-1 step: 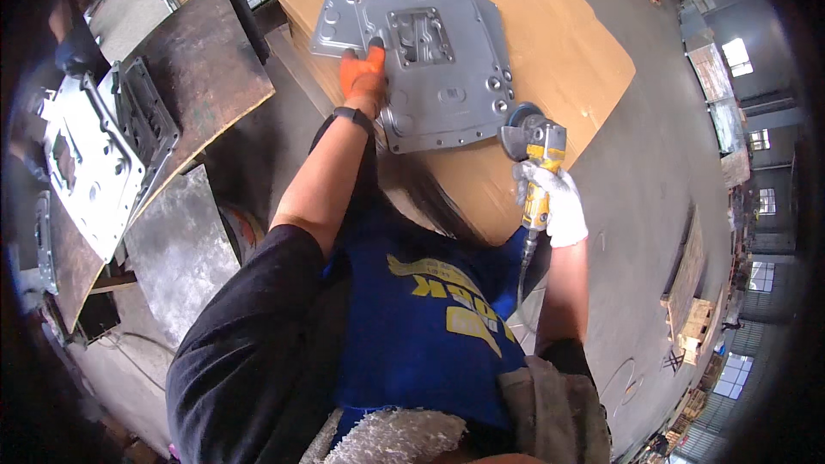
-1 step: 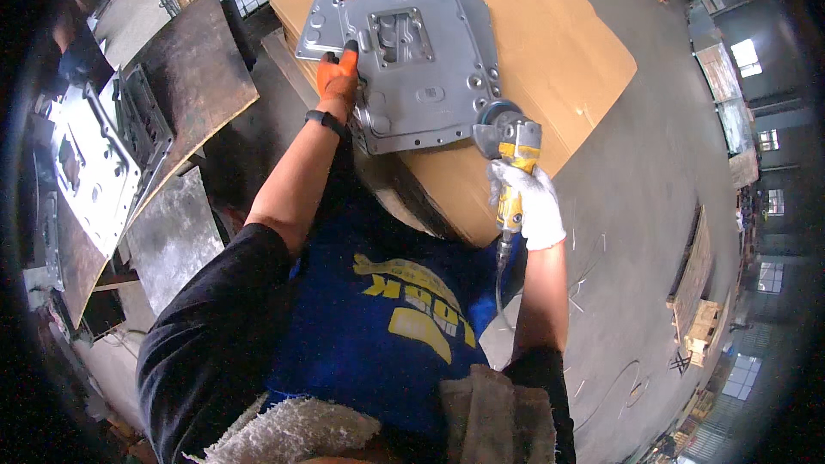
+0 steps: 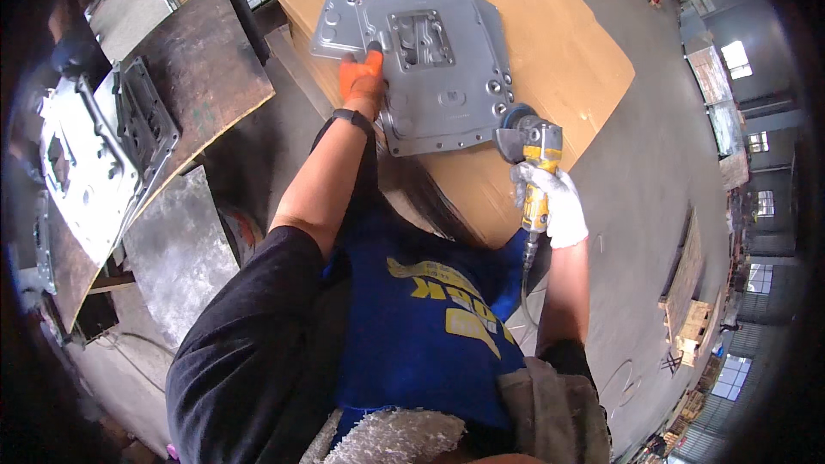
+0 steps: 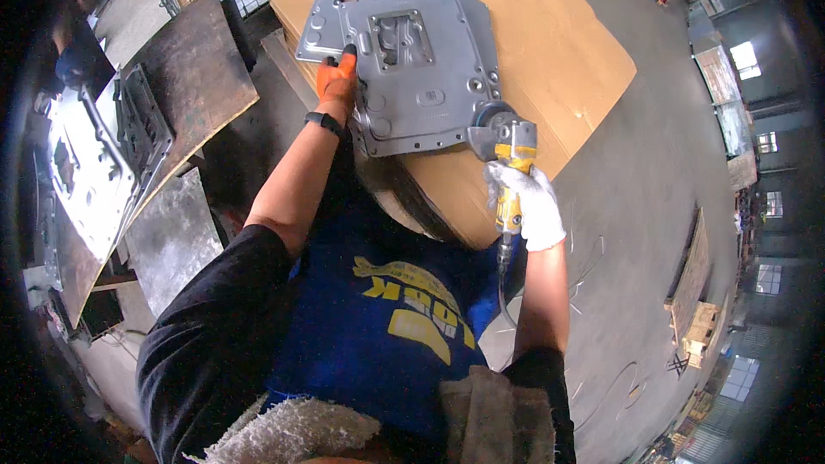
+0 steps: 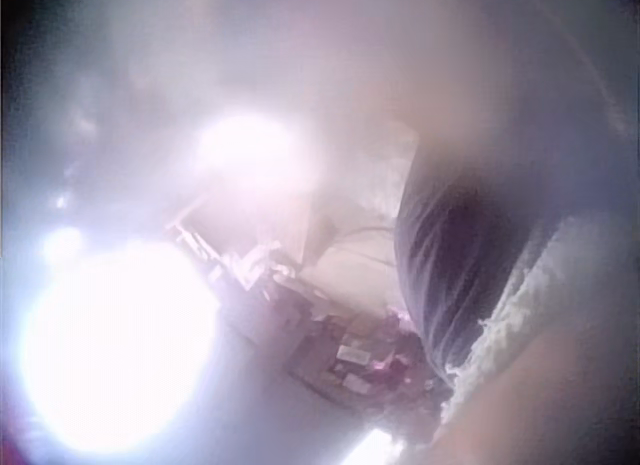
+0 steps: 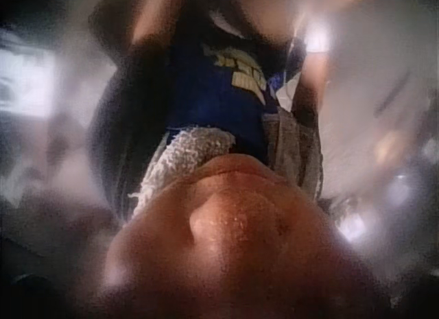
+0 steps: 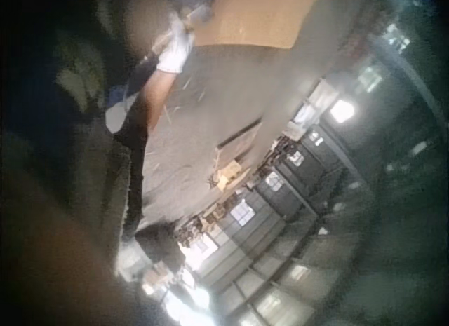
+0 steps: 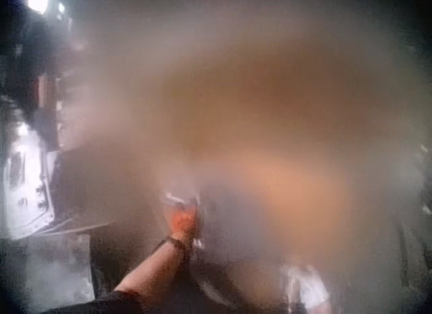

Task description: The person uses an angle grinder to smooth the edges of several metal plates on a workbench. They repeatedly pick up each plate, grind its edges, and place it back down, handling them one at a time.

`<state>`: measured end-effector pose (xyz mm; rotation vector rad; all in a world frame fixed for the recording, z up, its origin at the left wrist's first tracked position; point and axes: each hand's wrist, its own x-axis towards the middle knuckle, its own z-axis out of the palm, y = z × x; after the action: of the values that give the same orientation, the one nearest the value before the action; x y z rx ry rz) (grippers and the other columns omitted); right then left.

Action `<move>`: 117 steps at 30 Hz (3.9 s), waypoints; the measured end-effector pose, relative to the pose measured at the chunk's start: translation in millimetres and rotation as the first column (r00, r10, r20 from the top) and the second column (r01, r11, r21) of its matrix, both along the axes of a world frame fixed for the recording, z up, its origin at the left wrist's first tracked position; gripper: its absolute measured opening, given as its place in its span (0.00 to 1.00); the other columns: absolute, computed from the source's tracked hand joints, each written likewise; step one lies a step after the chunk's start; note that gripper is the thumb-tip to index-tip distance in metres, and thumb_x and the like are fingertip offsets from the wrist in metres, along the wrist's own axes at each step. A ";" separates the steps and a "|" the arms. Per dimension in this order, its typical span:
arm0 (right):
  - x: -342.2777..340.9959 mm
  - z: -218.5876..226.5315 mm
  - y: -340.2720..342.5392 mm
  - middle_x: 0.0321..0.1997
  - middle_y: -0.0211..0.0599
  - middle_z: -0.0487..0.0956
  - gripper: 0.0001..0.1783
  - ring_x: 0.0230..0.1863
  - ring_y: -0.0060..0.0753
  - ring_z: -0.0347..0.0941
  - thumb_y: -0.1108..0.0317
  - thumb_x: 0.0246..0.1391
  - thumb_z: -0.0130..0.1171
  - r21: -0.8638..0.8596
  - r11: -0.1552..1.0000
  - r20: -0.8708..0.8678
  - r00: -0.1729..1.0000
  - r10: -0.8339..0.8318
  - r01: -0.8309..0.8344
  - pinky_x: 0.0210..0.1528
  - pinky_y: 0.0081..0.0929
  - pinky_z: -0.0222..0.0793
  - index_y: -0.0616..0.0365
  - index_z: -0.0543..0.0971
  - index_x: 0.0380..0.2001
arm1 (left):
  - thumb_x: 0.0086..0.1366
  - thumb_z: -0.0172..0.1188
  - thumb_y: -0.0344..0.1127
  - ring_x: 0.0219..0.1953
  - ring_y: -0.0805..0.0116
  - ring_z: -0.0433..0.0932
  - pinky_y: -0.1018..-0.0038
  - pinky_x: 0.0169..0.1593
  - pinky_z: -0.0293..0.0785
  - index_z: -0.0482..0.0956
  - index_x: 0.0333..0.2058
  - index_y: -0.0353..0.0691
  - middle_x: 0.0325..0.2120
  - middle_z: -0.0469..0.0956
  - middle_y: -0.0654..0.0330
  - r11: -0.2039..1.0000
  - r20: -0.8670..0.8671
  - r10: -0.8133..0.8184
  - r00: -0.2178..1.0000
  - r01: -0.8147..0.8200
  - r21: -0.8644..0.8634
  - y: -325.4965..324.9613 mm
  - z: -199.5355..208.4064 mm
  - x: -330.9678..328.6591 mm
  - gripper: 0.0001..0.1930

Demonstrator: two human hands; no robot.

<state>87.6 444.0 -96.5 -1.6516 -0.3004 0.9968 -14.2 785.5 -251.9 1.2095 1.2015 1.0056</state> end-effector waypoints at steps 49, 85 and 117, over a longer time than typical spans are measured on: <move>36.9 9.6 137.6 0.21 0.26 0.74 0.17 0.18 0.17 0.68 0.57 0.53 0.65 -0.656 0.660 0.144 0.799 0.584 -0.365 0.19 0.19 0.63 0.59 0.80 0.38 | 0.58 0.58 0.47 0.48 0.55 0.79 0.65 0.49 0.75 0.83 0.37 0.44 0.42 0.82 0.55 0.875 -0.693 -0.348 0.632 0.485 0.003 62.2 -56.8 12.6 0.16; 39.1 4.2 148.8 0.23 0.27 0.74 0.17 0.19 0.16 0.67 0.57 0.53 0.64 -0.587 0.662 0.098 0.772 0.629 -0.465 0.18 0.17 0.63 0.58 0.80 0.40 | 0.56 0.60 0.48 0.46 0.54 0.80 0.67 0.48 0.75 0.81 0.38 0.43 0.41 0.81 0.52 0.939 -0.632 -0.312 0.710 0.331 -0.091 47.4 -21.1 14.4 0.17; 51.3 -0.6 135.3 0.18 0.28 0.72 0.18 0.15 0.18 0.66 0.55 0.48 0.70 -0.732 0.640 0.302 0.730 0.613 -0.234 0.16 0.20 0.61 0.59 0.79 0.32 | 0.50 0.66 0.46 0.46 0.50 0.80 0.64 0.49 0.75 0.82 0.38 0.40 0.40 0.82 0.50 0.970 -0.532 -0.237 0.813 0.228 -0.083 66.8 -67.1 23.3 0.20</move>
<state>138.9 579.3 -97.1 -2.6071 -0.8528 1.0479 9.1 852.3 -319.1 1.6498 1.4376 0.4727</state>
